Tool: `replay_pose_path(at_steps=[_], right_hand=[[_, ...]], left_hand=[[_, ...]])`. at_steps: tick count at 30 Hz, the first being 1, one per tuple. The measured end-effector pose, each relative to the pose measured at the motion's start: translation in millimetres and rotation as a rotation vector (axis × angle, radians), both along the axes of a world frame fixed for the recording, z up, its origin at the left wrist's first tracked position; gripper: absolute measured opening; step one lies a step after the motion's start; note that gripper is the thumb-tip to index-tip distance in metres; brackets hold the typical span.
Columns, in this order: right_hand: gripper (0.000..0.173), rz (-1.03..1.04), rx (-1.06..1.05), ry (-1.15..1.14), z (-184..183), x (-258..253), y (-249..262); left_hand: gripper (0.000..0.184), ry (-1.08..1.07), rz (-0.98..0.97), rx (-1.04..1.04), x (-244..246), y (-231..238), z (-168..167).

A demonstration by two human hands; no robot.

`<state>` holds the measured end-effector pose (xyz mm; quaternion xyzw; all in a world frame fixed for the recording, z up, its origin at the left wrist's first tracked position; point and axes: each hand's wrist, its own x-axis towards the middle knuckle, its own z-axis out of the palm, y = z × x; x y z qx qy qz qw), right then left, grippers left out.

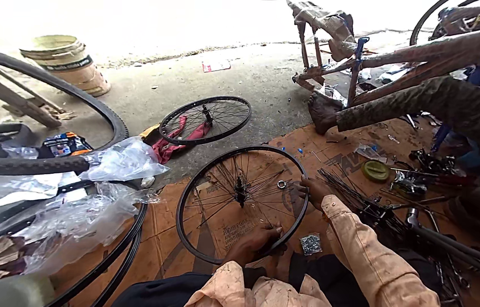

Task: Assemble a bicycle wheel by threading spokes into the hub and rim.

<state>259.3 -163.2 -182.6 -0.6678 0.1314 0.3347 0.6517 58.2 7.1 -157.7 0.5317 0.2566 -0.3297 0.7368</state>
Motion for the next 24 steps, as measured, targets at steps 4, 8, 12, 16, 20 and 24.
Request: replay_pose_path(at_steps=[4, 8, 12, 16, 20, 24], right_hand=[[0.046, 0.092, -0.070, -0.106, 6, -16, -33], [0.032, 0.519, -0.514, -0.360, -27, -44, -86], [0.051, 1.160, -1.061, -0.229, 40, -115, -80], [0.071, 1.151, -0.803, -0.487, -52, -96, -86], [0.071, 1.245, -0.859, -0.456, -47, -105, -67], [0.059, 1.221, -0.872, -0.460, -49, -95, -70]], left_hand=[[0.033, 0.012, 0.037, -0.032, 7, -2, 1], [0.028, 0.047, 0.084, -0.045, 13, -6, -2], [0.024, 0.069, 0.136, -0.066, 17, -11, -4], [0.022, 0.087, 0.149, -0.063, 25, -14, -4], [0.024, 0.081, 0.150, -0.080, 33, -16, -6], [0.024, 0.077, 0.170, -0.081, 30, -18, -16]])
